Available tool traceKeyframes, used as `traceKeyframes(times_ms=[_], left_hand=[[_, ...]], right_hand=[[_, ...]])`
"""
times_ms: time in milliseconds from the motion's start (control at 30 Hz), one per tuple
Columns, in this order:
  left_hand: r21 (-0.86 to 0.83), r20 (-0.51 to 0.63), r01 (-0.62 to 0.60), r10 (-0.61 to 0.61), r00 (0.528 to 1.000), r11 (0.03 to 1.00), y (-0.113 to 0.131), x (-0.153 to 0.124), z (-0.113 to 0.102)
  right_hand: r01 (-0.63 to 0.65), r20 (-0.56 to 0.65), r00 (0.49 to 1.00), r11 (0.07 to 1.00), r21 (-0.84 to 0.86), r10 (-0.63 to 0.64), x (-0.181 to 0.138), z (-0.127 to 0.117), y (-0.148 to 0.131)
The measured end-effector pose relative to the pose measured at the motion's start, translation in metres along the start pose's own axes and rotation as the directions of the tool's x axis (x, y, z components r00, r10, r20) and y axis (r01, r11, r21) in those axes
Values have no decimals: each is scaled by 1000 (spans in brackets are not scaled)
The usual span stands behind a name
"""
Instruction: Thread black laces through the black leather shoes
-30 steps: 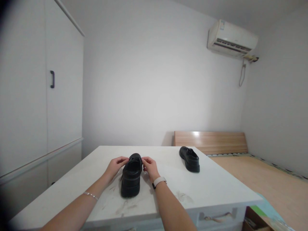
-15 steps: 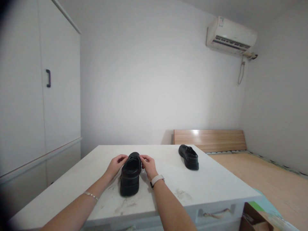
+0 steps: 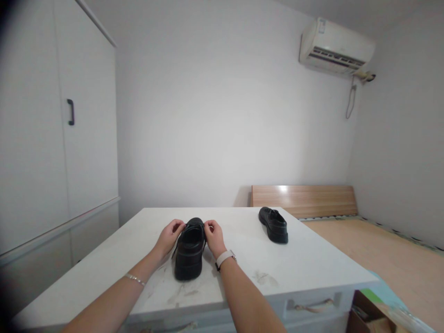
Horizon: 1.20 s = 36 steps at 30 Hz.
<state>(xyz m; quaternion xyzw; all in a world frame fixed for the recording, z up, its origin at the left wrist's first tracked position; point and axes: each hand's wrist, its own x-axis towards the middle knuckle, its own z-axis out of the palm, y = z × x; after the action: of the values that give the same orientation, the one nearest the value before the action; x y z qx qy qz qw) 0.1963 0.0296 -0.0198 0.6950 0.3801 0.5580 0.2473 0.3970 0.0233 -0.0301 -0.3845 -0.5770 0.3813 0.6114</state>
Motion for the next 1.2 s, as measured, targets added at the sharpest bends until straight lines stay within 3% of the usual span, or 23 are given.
traceKeyframes(times_ms=[300,533,1067,1200], left_hand=[[-50,77,42,-38,996,998,11,-2,-6],[-61,16,79,-78,997,995,14,-1,-9],[-85,31,127,-125,992,988,15,-1,-13],[-104,-27,141,-144,989,985,16,-2,-15]], right_hand=[[-42,55,998,998,43,39,-5,-4,-6],[-52,8,999,997,65,52,-3,-5,-4],[-59,-9,998,998,28,59,-2,-8,-4],[-59,-64,996,997,46,62,-1,-11,-3]])
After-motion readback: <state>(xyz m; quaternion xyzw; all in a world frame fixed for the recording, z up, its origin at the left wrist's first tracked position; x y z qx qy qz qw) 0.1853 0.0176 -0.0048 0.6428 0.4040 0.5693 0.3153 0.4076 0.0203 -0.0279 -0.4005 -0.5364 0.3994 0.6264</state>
